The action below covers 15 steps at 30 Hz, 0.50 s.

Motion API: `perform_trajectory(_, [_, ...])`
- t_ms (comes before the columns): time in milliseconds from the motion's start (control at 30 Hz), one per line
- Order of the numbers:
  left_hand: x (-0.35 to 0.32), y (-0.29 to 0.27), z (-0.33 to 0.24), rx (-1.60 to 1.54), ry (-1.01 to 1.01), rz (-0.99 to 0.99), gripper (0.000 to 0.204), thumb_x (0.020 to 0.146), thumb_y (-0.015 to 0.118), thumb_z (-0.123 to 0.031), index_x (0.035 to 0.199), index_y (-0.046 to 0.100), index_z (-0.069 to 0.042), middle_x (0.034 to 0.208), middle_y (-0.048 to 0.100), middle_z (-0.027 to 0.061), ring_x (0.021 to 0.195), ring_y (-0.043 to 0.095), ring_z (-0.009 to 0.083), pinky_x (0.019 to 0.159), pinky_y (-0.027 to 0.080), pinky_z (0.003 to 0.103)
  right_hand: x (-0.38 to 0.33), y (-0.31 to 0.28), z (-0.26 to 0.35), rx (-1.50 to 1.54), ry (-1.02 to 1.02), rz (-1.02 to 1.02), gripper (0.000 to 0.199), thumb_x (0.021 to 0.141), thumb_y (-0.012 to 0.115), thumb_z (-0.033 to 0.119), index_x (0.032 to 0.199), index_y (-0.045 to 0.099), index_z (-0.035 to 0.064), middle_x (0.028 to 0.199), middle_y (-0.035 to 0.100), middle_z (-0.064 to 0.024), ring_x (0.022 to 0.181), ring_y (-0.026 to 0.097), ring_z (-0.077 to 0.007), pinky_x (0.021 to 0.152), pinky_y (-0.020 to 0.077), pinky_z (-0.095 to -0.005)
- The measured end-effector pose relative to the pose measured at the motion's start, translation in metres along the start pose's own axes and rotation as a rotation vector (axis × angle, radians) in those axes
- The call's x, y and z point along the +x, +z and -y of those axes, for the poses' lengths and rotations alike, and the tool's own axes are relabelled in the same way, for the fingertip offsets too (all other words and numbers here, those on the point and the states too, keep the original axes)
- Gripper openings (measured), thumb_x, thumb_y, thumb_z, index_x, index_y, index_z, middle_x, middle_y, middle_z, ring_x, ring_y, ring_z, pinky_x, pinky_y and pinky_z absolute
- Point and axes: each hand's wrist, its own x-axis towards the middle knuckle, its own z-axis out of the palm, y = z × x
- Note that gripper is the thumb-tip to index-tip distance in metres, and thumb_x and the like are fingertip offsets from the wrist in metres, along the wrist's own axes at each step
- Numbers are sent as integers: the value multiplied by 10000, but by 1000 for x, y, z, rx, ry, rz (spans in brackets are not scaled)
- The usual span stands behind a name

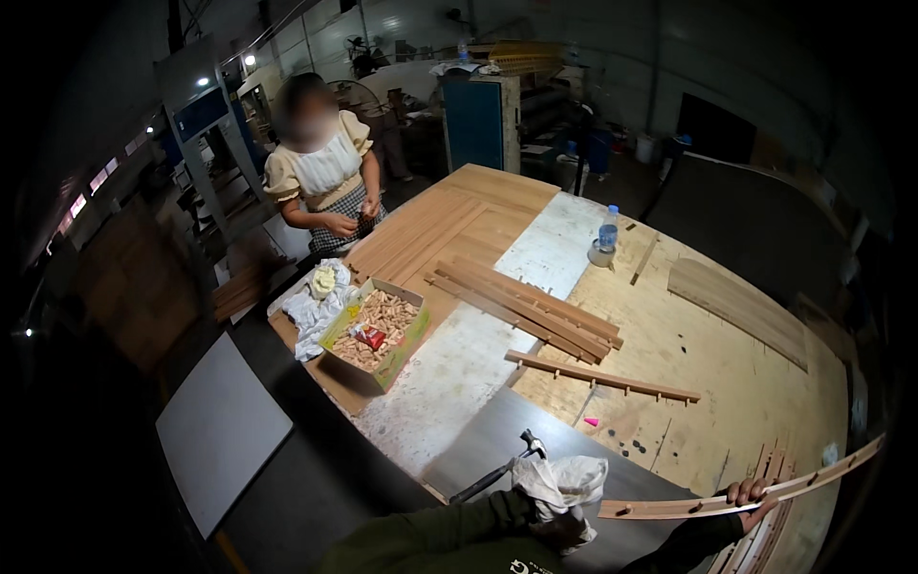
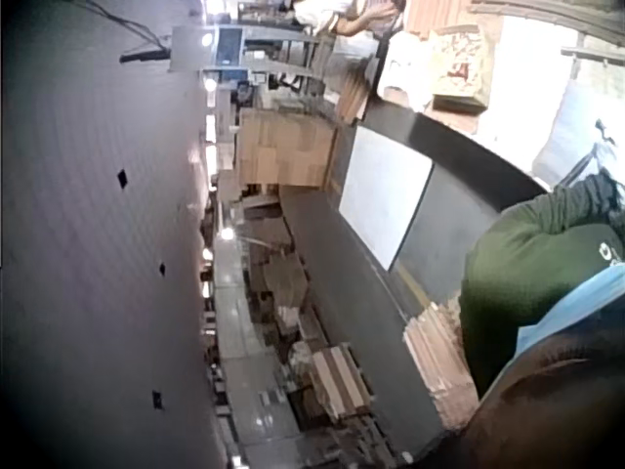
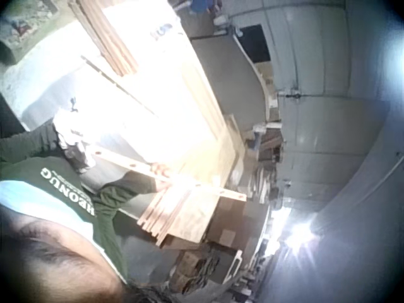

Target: The person hammers wooden pegs into a long wooden slat, wipes the wooden slat with a white cloth, and repeats these actions for another slat.

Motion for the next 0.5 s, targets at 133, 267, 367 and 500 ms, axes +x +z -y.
perform_trajectory(133, [1,1,-9,25,11,-49,418,846,465,-399,1004,504,-14,839,548,90,705,538,186,591,434,316,7,-23,-6,119,141,20,338,926,409,329,1086,423,31,774,456,-61,587,433,-150,469,415,-303])
perform_trajectory(267, [7,-13,-8,35,-41,-79,426,849,462,-410,1001,504,-14,833,548,89,697,539,184,583,434,316,6,-14,-31,310,203,-68,375,904,425,382,1127,433,81,798,458,-48,621,412,-166,501,388,-326])
perform_trajectory(367, [8,-19,-11,25,-68,-87,432,850,459,-417,999,504,-14,828,548,88,691,539,182,577,435,316,4,35,-37,175,97,-158,365,928,379,369,1193,404,118,803,459,-56,603,414,-167,501,408,-323])
perform_trajectory(500, [8,-11,-28,35,-62,-54,441,853,456,-427,996,505,-14,822,549,87,683,540,180,570,436,317,2,53,-24,70,-9,-237,360,941,356,351,1219,385,124,782,442,-52,597,415,-150,492,413,-296])
